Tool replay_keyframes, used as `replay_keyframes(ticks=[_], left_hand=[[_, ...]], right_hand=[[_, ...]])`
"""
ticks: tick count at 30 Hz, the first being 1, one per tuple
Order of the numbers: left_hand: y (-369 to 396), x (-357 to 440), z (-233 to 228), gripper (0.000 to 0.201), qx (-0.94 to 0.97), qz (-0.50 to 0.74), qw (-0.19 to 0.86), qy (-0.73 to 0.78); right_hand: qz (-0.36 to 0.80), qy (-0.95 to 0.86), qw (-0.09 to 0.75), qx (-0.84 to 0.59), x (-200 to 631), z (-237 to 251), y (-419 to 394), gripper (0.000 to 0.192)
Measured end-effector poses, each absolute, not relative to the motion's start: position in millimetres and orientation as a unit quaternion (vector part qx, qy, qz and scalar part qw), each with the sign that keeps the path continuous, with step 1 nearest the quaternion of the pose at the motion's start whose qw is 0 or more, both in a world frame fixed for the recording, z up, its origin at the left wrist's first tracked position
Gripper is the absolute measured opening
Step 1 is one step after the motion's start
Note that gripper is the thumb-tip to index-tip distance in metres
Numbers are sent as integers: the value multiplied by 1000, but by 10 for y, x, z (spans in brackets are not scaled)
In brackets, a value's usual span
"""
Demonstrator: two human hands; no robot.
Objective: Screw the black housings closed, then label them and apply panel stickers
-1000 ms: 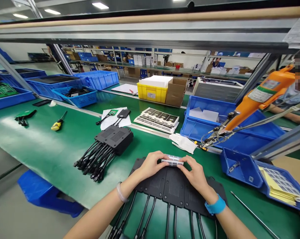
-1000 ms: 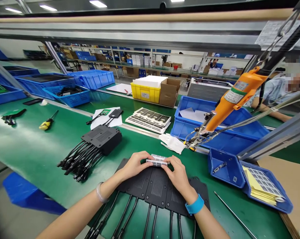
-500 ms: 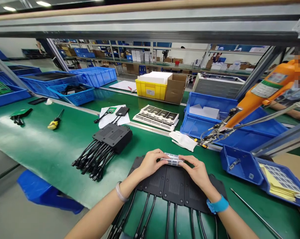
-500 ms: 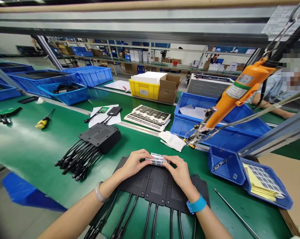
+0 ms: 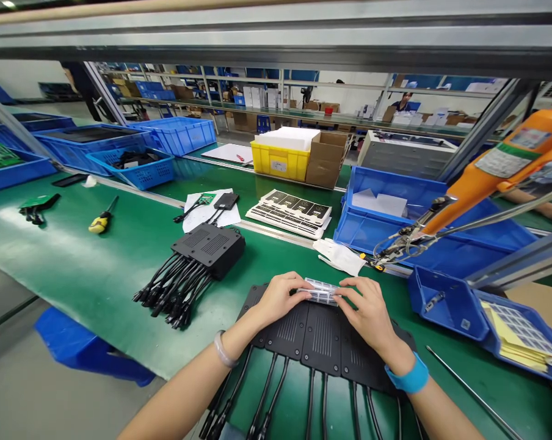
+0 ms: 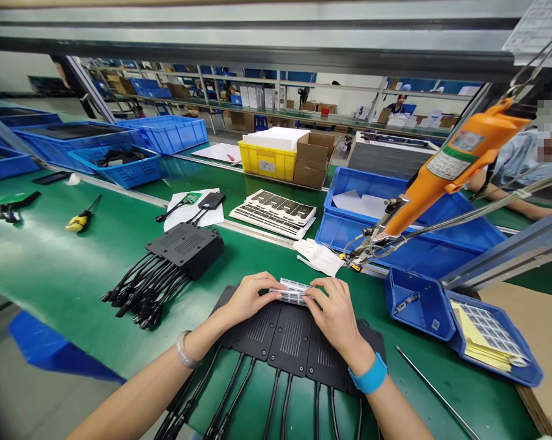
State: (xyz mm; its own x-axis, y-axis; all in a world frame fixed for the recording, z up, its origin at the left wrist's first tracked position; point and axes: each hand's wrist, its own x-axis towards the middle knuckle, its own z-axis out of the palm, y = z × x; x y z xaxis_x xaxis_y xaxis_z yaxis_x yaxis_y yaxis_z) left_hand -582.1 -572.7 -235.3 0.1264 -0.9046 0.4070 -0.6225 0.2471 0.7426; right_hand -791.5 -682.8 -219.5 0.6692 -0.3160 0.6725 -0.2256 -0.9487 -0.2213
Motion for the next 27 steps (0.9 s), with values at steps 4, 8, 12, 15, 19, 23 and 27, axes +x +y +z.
replay_keyframes(ticks=[4, 8, 12, 15, 19, 23, 27], left_hand=[[-5730, -5819, -2359, 13, 597, -151, 453, -645], [-5727, -5826, -2355, 14, 594, -145, 452, -649], [-5726, -5840, -2365, 15, 586, -136, 452, -658], [-5735, -5844, -2390, 14, 579, -127, 455, -664], [-5748, -5842, -2419, 14, 583, -122, 454, -662], [-5748, -5836, -2415, 14, 587, -122, 447, -664], [-5736, -5838, -2402, 14, 587, -119, 440, -669]], right_hand=[[-377, 122, 96, -913, -7926, -2146, -6806, 6], [-369, 142, 142, -908, -7889, -2112, -6791, 12], [-336, 156, 149, -917, -7815, -2165, -6789, 44], [-337, 175, 152, -912, -7793, -2230, -6778, 32], [-346, 190, 152, -906, -7819, -2279, -6765, 21], [-345, 186, 146, -908, -7841, -2258, -6751, 27], [-349, 176, 138, -910, -7827, -2214, -6728, 25]])
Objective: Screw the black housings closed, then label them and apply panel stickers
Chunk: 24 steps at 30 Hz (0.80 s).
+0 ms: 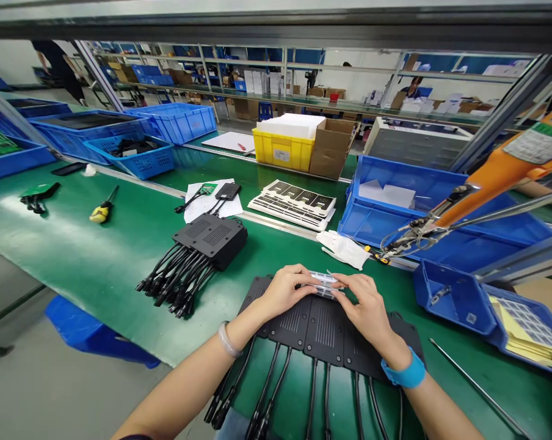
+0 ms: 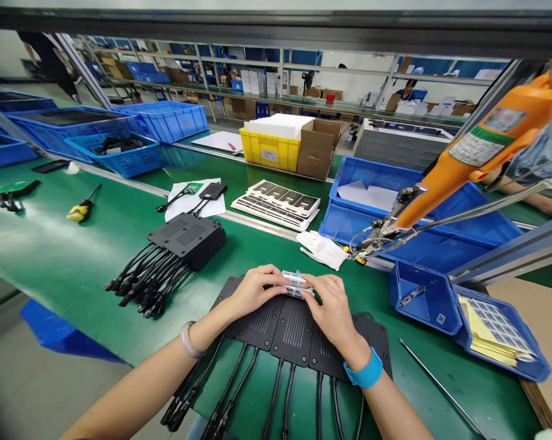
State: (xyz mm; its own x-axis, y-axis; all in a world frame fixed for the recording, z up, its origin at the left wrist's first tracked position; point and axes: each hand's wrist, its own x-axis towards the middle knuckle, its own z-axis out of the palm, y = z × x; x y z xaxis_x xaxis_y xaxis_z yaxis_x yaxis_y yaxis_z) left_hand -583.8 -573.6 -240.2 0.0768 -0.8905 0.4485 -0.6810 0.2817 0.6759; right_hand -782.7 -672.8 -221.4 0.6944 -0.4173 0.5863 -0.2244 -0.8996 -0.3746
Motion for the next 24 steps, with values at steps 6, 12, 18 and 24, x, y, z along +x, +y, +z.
replay_keyframes(ticks=[6, 12, 18, 24], left_hand=[[-5765, -5847, -2408, 14, 594, -117, 420, -677], [-5572, -5898, -2143, 37, 640, -9, 289, -712], [-4904, -6290, -2066, 24, 629, -56, 183, -754], [-4517, -6651, -2353, 39, 630, -26, 195, -751]], right_hand=[[-346, 174, 158, -908, -7826, -2160, -6614, 18], [-270, 272, 355, -853, -8004, -2093, -6271, 18], [-113, 358, 527, -762, -8178, -2268, -6044, 20], [-96, 379, 457, -799, -8201, -2328, -5998, 17]])
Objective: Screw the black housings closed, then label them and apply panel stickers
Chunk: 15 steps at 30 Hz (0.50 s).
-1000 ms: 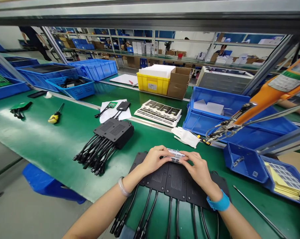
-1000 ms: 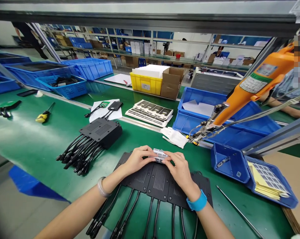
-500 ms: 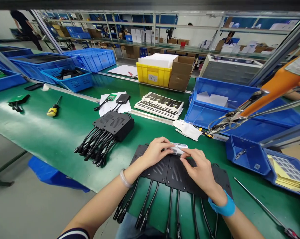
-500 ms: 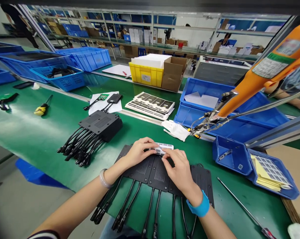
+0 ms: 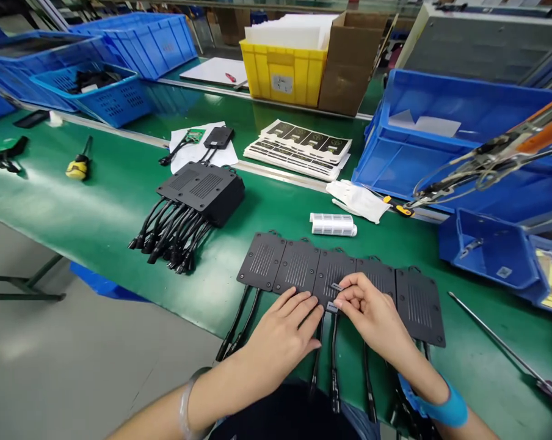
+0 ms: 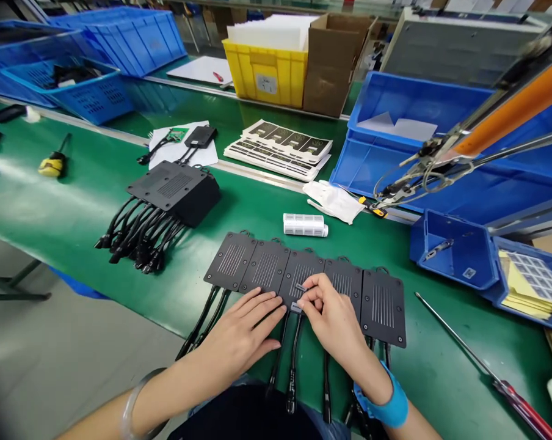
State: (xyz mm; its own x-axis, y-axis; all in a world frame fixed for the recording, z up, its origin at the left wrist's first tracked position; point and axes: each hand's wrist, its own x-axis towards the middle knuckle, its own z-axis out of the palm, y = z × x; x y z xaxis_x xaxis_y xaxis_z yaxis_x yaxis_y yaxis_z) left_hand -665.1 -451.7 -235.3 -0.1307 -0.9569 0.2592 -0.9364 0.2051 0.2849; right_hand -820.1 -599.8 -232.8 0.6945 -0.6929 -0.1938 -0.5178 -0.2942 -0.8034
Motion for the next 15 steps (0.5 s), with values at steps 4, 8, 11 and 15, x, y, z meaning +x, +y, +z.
replay_keyframes(ticks=[4, 8, 11, 15], left_hand=[[-4478, -6713, -2444, 48, 642, -23, 190, -742], [-4463, -6741, -2472, 52, 648, -17, 189, -738], [-4450, -6762, -2477, 56, 649, -11, 186, -738], [-4453, -6778, -2452, 60, 653, -18, 177, -736]], right_hand=[[-82, 387, 455, -797, -8202, -2316, -6000, 17], [-78, 394, 456, -794, -8208, -2323, -6000, 19], [-78, 393, 453, -796, -8205, -2324, -5995, 19], [-88, 386, 442, -805, -8202, -2305, -5988, 18]])
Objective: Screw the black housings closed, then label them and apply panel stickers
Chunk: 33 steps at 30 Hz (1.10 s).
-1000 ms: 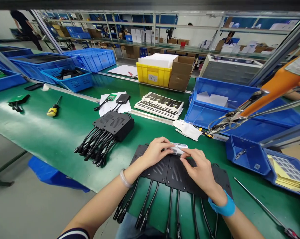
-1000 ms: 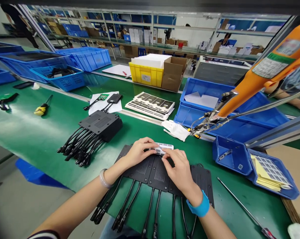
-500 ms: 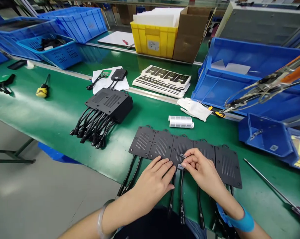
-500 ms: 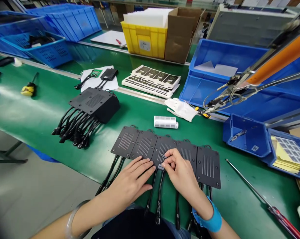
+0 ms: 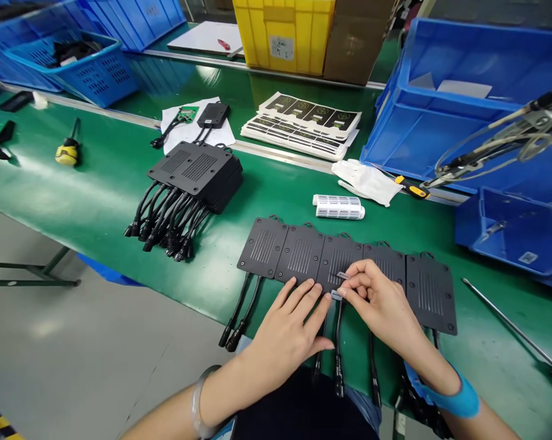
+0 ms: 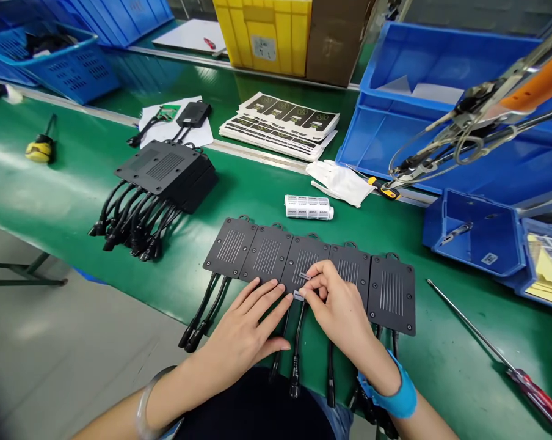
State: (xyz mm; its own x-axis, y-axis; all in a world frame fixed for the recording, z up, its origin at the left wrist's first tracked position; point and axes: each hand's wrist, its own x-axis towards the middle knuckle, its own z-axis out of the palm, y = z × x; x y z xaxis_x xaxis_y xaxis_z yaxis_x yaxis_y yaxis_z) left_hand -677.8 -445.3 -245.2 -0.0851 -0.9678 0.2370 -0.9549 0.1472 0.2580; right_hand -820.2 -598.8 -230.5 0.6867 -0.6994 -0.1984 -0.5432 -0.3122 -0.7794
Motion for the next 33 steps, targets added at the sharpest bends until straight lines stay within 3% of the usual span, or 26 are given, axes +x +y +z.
replay_keyframes(ticks=[14, 25, 30, 33], left_hand=[[-4511, -6810, -2426, 64, 657, -15, 155, -738], [-4601, -6848, -2374, 61, 672, -5, 135, -728], [-4643, -6856, -2304, 46, 685, 4, 176, -706], [-4692, -6944, -2242, 39, 688, -10, 182, -702]], right_hand=[[-90, 381, 417, -820, -8182, -2277, -5977, 18], [-187, 427, 351, -812, -8673, -2179, -6216, 28], [-169, 421, 313, -835, -8925, -2303, -6271, 39], [-129, 424, 318, -838, -8945, -2306, -6233, 36]])
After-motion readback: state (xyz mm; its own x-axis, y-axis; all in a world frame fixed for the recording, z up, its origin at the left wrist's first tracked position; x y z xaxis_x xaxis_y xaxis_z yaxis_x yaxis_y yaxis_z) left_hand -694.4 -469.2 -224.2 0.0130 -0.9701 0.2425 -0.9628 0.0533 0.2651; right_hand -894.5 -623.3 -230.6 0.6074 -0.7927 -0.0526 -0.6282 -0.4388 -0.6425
